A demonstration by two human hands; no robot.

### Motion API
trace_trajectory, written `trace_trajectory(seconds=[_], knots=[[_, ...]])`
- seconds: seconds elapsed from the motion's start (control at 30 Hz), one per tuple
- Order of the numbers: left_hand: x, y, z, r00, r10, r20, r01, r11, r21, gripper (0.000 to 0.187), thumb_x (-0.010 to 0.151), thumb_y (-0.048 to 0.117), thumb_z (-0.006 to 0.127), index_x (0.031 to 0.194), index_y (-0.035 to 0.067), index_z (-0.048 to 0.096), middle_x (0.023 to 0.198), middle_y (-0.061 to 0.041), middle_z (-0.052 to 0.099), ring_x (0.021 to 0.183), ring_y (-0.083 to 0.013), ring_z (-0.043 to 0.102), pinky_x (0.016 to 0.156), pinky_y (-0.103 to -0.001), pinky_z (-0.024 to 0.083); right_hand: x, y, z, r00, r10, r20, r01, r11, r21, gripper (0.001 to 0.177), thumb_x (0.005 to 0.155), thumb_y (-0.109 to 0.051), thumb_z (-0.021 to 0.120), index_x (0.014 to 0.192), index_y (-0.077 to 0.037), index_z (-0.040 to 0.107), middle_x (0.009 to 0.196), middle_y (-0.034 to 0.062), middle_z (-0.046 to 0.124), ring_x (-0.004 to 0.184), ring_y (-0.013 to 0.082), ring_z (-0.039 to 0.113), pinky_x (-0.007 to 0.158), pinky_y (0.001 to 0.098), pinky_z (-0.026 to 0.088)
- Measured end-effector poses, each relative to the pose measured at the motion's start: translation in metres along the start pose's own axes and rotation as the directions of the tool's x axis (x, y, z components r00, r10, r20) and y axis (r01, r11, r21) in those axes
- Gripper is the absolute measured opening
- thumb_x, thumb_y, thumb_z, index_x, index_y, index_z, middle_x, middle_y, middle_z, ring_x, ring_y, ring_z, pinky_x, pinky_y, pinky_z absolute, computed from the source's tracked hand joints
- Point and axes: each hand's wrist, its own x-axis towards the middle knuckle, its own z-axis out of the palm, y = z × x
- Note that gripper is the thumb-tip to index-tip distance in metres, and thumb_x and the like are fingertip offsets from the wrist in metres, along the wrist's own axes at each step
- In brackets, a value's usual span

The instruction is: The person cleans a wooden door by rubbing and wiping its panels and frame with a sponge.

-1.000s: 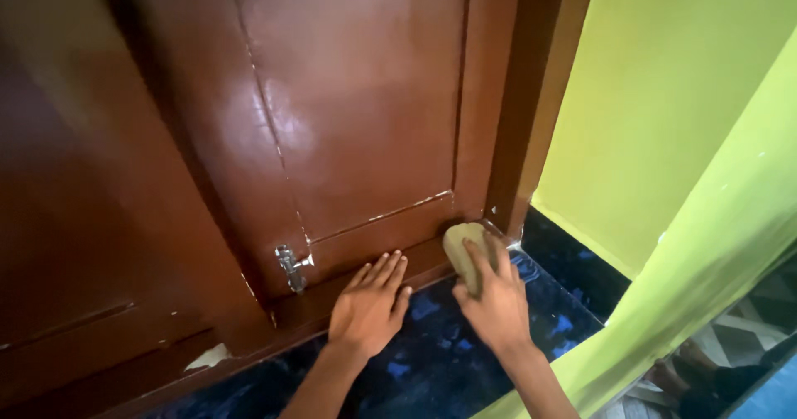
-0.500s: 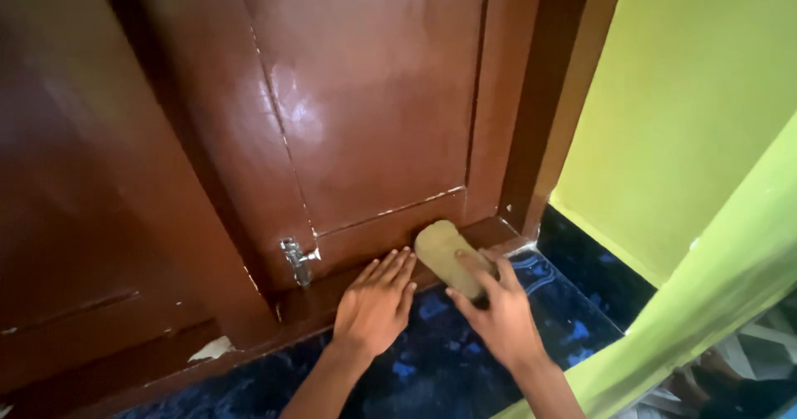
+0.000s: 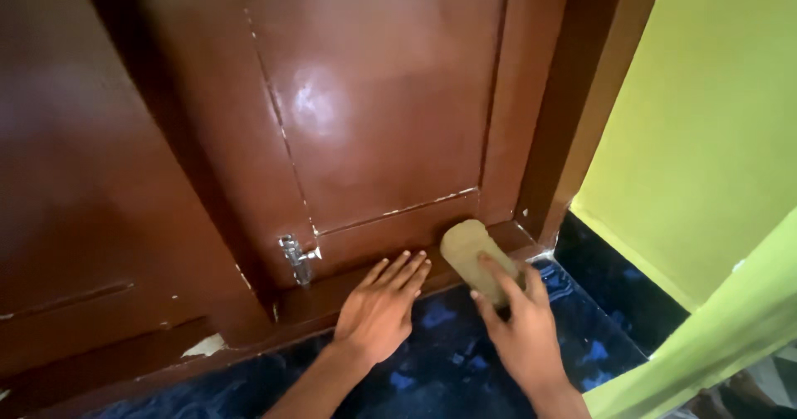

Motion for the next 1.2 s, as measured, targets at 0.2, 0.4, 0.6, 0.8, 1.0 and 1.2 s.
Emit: trace_trajectory(seconds=[0.2, 0.4, 0.6, 0.8, 1.0, 1.2], knots=[[0.0041, 0.0013, -0.0024, 0.999, 0.007, 0.032, -0.006, 1.000, -0.015, 0.063, 0.087, 0.011, 0.056, 0.149, 0.006, 0.046, 0.158, -0.008, 0.045, 0.144, -0.0236, 0.041, 0.118, -0.041, 0.030, 0.0028, 0.0048, 0.0013, 1.000, -0.016, -0.009, 0.016, 1.000, -0.004, 0.056, 0.075, -0.017, 0.083, 0.128, -0.017, 0.066, 0.126, 0.0171, 0.060, 0.114, 0.0367, 0.063, 0.092, 0.0409, 0.053], [0.0055, 0.0043, -0.0051, 0.992, -0.037, 0.117, 0.040, 0.999, -0.029, 0.069, 0.084, 0.009, 0.058, 0.151, 0.016, 0.045, 0.157, -0.006, 0.043, 0.144, -0.0237, 0.040, 0.119, -0.041, 0.029, 0.0024, 0.0015, -0.0005, 0.999, -0.051, -0.003, 0.051, 0.999, -0.016, 0.062, 0.072, -0.015, 0.083, 0.130, -0.017, 0.064, 0.130, 0.0167, 0.059, 0.118, 0.0383, 0.059, 0.096, 0.0421, 0.051], [0.0044, 0.0042, -0.0025, 0.996, -0.030, 0.081, 0.031, 1.000, -0.005, 0.071, 0.083, 0.007, 0.058, 0.151, 0.018, 0.044, 0.157, -0.005, 0.043, 0.143, -0.0222, 0.041, 0.119, -0.040, 0.028, 0.0032, 0.0008, 0.0001, 1.000, -0.014, -0.012, 0.013, 0.996, -0.088, 0.062, 0.074, -0.015, 0.083, 0.133, -0.017, 0.062, 0.130, 0.0165, 0.059, 0.119, 0.0392, 0.058, 0.097, 0.0439, 0.050], [0.0048, 0.0038, -0.0040, 0.998, -0.029, 0.050, 0.030, 0.999, -0.019, 0.068, 0.084, 0.009, 0.058, 0.151, 0.017, 0.045, 0.157, -0.005, 0.044, 0.143, -0.0223, 0.041, 0.118, -0.041, 0.030, 0.0040, 0.0034, -0.0024, 0.994, 0.104, -0.011, -0.105, 0.992, -0.074, 0.062, 0.073, -0.017, 0.083, 0.132, -0.017, 0.064, 0.127, 0.0156, 0.060, 0.117, 0.0353, 0.060, 0.095, 0.0422, 0.052], [0.0044, 0.0033, 0.0004, 1.000, -0.026, 0.002, 0.026, 0.999, -0.037, 0.060, 0.089, 0.011, 0.057, 0.148, 0.017, 0.049, 0.155, -0.005, 0.048, 0.142, -0.0224, 0.044, 0.118, -0.041, 0.031, 0.0022, 0.0047, -0.0023, 1.000, -0.018, 0.010, 0.019, 0.998, -0.062, 0.058, 0.072, -0.019, 0.085, 0.127, -0.016, 0.066, 0.127, 0.0149, 0.063, 0.118, 0.0349, 0.059, 0.097, 0.0427, 0.051], [0.0034, 0.0044, -0.0024, 1.000, -0.026, -0.013, 0.025, 0.998, -0.054, 0.057, 0.091, 0.015, 0.056, 0.147, 0.017, 0.050, 0.154, -0.006, 0.049, 0.141, -0.0230, 0.045, 0.117, -0.041, 0.033, 0.0018, 0.0055, -0.0025, 1.000, 0.025, -0.011, -0.026, 0.996, -0.083, 0.058, 0.072, -0.019, 0.085, 0.127, -0.018, 0.068, 0.128, 0.0149, 0.062, 0.117, 0.0364, 0.058, 0.096, 0.0431, 0.051]])
